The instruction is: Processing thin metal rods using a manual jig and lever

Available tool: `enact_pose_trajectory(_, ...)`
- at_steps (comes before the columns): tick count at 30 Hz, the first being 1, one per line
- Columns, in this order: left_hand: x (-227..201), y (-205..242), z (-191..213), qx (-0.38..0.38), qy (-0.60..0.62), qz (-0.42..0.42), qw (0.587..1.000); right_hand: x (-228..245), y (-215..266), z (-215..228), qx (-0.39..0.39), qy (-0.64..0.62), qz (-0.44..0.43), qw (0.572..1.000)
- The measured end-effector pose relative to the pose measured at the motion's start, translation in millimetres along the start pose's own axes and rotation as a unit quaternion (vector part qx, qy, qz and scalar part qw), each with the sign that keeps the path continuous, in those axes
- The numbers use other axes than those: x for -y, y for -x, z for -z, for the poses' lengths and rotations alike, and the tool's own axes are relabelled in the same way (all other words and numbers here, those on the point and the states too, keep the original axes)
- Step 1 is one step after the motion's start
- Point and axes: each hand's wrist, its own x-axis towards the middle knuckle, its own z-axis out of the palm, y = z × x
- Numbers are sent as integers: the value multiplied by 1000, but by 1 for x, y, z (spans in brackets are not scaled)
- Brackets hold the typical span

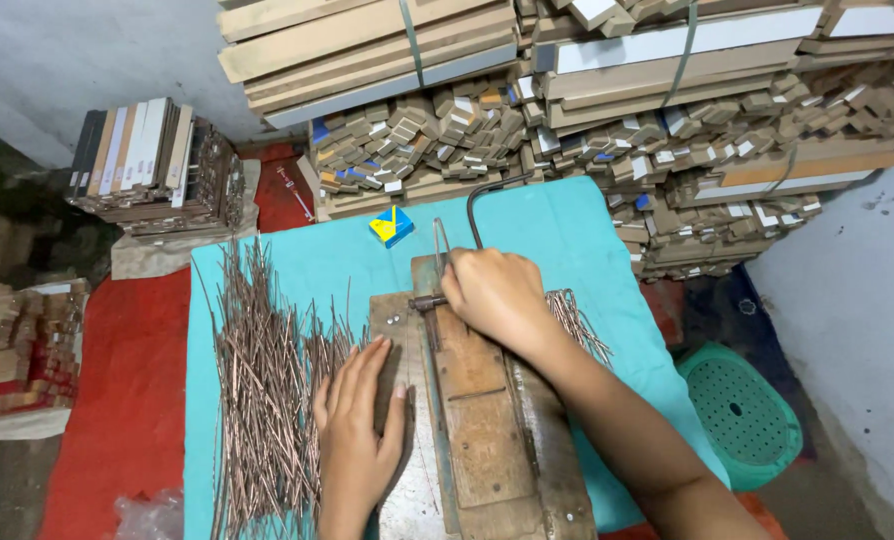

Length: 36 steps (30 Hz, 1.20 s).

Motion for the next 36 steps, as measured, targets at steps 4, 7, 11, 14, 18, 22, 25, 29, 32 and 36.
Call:
enact_pose_trajectory(4,9,0,-10,49,16,82,995,-17,-17,-5,-83,-16,0,996)
enact_pose_trajectory(7,14,-2,-16,81,85,137,984,-40,-4,-3,-186,-113,10,976)
enact_pose_trajectory(11,22,-5,-23,111,152,199,962,-97,29,-26,-241,-289,4,927)
enact_pose_trajectory(14,26,-2,-24,118,157,218,956,-138,57,-61,-222,-354,-45,907)
enact_pose_trajectory(18,30,3,-28,123,145,247,950,-176,91,-111,-164,-372,-120,906)
enact_pose_trajectory(22,42,7,-31,104,126,239,957,-188,107,-145,-93,-344,-158,921)
enact_pose_trajectory(25,55,3,-28,91,141,257,952,-180,107,-142,-63,-160,-181,968)
enact_pose_trajectory(29,88,-4,-34,26,168,285,943,-146,106,-104,-10,-77,-300,951)
enact_pose_trajectory(32,102,-12,-47,67,64,301,949,-132,109,-86,-2,-81,-338,938)
enact_pose_trajectory(36,83,-19,-57,155,-87,306,935,-137,115,-85,-35,-96,-273,957)
